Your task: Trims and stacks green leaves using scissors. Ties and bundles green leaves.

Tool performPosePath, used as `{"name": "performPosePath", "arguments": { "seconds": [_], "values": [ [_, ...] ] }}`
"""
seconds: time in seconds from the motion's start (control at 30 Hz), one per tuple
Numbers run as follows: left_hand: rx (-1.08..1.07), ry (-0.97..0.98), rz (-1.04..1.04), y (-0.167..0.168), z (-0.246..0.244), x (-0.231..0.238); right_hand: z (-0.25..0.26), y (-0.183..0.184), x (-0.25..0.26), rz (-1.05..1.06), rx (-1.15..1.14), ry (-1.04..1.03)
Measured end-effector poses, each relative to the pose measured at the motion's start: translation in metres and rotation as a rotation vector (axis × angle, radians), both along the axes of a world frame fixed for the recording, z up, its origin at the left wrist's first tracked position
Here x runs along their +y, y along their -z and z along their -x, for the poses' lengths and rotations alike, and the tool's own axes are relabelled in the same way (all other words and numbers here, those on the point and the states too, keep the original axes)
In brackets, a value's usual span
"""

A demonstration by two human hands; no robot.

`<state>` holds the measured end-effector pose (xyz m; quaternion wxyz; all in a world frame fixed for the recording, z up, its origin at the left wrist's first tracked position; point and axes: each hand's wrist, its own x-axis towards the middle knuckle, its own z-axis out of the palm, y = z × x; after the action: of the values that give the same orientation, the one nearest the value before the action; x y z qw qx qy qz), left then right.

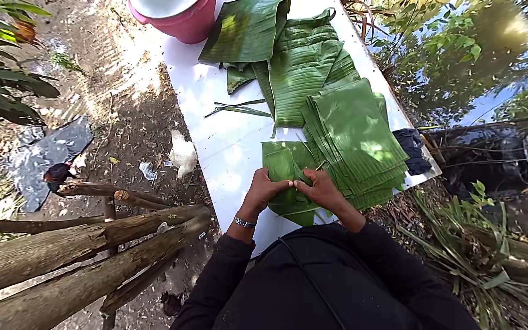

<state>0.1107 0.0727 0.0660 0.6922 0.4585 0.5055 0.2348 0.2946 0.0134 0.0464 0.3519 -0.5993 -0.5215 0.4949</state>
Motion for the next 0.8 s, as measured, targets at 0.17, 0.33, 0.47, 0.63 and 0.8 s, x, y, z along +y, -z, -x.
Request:
{"name": "performPosePath", "arguments": {
  "seconds": [0.17,0.33,0.47,0.63,0.8],
  "values": [
    [-0.015,0.013,0.007,0.000,0.001,-0.001,-0.001,0.002,-0.001,-0.049,-0.049,-0.028],
    [-0.069,0.012,0.029,0.001,0.000,-0.003,0.001,0.003,-0.003,-0.120,-0.143,-0.059],
    [-0.098,0.026,0.036,0.002,0.003,-0.004,0.003,0.003,-0.006,-0.183,-0.216,-0.087],
    [-0.135,0.041,0.064,0.006,0.005,-0.005,0.005,0.005,-0.008,-0.234,-0.256,-0.104],
    [-0.173,0.026,0.084,0.010,0.006,-0.005,0.006,0.005,-0.008,-0.257,-0.309,-0.107]
  ]
}}
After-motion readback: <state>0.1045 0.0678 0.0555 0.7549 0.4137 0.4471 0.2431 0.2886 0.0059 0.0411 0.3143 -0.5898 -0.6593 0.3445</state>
